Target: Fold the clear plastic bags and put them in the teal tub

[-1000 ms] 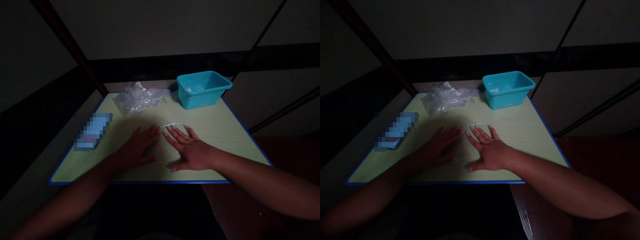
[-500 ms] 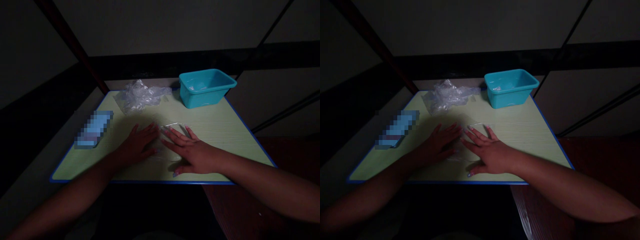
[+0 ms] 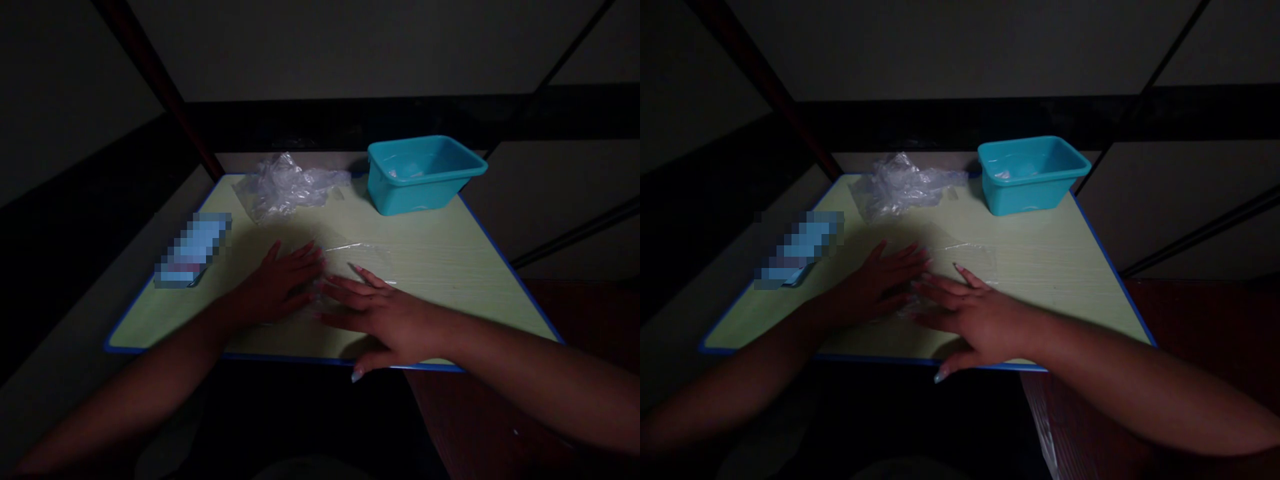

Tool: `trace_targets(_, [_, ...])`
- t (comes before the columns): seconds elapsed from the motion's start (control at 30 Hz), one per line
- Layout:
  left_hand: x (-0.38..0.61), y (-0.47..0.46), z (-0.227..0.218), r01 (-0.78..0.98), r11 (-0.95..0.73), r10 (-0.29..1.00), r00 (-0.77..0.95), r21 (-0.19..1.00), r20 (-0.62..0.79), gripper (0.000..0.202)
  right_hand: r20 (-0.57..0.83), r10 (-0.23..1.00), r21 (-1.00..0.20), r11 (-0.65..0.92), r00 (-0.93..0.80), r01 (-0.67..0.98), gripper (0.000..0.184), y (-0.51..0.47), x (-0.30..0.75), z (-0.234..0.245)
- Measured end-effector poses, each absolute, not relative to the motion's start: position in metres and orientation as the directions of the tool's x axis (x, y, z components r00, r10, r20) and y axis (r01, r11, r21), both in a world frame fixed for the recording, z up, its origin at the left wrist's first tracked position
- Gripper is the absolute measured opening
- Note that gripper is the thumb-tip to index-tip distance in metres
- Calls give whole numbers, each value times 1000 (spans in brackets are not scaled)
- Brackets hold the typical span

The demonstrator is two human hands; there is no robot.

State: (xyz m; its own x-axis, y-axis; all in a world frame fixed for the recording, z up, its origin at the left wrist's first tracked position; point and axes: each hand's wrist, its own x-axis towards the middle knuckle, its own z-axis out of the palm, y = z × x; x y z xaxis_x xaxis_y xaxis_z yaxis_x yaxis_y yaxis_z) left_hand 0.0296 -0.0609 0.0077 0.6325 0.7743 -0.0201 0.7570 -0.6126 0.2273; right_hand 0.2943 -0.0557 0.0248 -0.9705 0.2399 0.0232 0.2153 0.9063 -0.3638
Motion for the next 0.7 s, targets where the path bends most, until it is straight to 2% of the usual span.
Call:
trace_targets(0.13, [27, -61, 6, 744, -635, 751, 658, 209, -60, 57, -15, 221, -385, 899, -975, 209, 83, -57, 294, 22])
trace_targets(0.3, [24, -59, 3, 750, -630, 756, 652, 201, -60, 60, -15, 183, -393, 903, -983, 174, 67, -56, 295, 25])
trace_targets(0.5, [23, -58, 2, 743, -643, 751, 659, 186, -37, 60, 54, 237, -389, 900, -970, 198, 83, -54, 295, 19])
trace_targets(0.7, [23, -57, 2, 750, -647, 749, 659, 139, -68, 62, 60, 180, -391, 909, -982, 143, 75, -54, 295, 22])
